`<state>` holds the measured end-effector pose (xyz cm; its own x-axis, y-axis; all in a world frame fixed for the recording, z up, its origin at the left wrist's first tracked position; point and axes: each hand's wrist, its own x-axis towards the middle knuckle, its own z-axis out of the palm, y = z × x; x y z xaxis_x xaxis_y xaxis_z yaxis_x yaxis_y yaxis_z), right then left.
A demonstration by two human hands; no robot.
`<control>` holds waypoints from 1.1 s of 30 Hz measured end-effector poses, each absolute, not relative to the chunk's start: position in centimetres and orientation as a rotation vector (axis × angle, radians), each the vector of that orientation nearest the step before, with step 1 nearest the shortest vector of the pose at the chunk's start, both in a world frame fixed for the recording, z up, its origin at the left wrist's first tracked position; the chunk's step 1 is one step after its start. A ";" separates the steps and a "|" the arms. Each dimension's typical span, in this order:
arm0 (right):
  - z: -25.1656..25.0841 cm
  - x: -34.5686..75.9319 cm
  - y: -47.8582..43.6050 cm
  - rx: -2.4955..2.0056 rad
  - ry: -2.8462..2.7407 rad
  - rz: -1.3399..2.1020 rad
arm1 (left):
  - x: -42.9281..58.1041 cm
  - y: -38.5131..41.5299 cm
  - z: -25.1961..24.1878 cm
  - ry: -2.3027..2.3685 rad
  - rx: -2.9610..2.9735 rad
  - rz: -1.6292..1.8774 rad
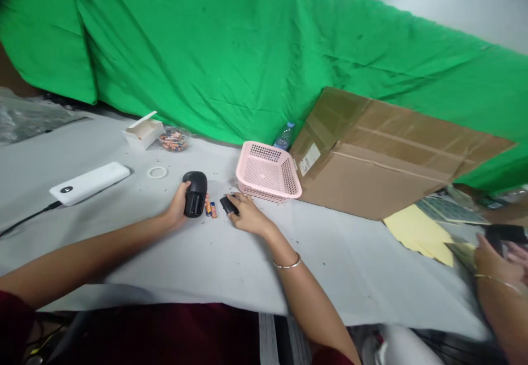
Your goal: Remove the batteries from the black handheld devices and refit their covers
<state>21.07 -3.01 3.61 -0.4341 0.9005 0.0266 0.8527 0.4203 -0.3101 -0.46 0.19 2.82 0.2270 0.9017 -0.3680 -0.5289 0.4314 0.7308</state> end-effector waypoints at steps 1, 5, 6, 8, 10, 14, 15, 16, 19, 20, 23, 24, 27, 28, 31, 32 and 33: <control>3.7 21.2 -3.0 -1.520 -2.519 0.395 | -0.4 0.1 2.9 0.864 0.513 1.055; 3.9 21.5 -2.9 -1.431 -2.553 0.417 | -0.4 0.0 2.9 0.835 0.510 1.088; 3.9 21.4 -2.9 -1.438 -2.527 0.413 | -0.4 0.0 2.8 0.823 0.510 1.081; 4.1 21.2 -3.0 -1.486 -2.467 0.385 | -0.5 -0.1 2.7 0.782 0.516 1.057; 4.3 21.0 -3.1 -1.546 -2.434 0.331 | -0.5 -0.2 2.7 0.712 0.531 1.024; 4.5 20.7 -3.3 -1.587 -2.445 0.225 | -0.5 -0.4 3.0 0.596 0.546 0.943; 4.5 20.6 -3.4 -1.576 -2.424 0.192 | -0.5 -0.4 3.0 0.595 0.546 0.930; 4.3 20.5 -3.5 -1.546 -2.391 0.159 | -0.5 -0.4 3.0 0.604 0.549 0.921; 3.8 19.5 -4.0 -1.357 -2.264 0.076 | -0.3 -0.4 3.0 0.662 0.559 0.937; 3.6 19.0 -4.3 -1.274 -2.239 0.058 | -0.2 -0.5 3.0 0.692 0.552 0.965; 2.8 17.1 -5.1 -1.066 -2.251 0.011 | 0.0 -0.6 2.9 0.762 0.515 1.013; 2.6 16.6 -5.2 -1.027 -2.270 -0.003 | 0.1 -0.7 2.8 0.769 0.504 1.007; 1.9 15.4 -5.5 -1.000 -2.290 -0.048 | 0.1 -0.6 2.6 0.778 0.489 0.983; 1.8 15.1 -5.4 -1.006 -2.286 -0.061 | 0.1 -0.6 2.6 0.789 0.482 0.985; 1.4 14.8 -5.3 -1.031 -2.275 -0.069 | 0.1 -0.4 2.4 0.813 0.478 0.994; 1.3 14.7 -5.3 -1.033 -2.266 -0.065 | 0.2 -0.4 2.4 0.811 0.481 0.996; 1.2 14.6 -5.3 -1.024 -2.255 -0.065 | 0.2 -0.4 2.3 0.802 0.490 1.000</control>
<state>14.62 -5.27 1.25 -0.4819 0.6564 0.5804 0.6888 0.6933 -0.2121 0.18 -0.36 2.31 0.2997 0.8820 -0.3638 -0.5468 0.4712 0.6921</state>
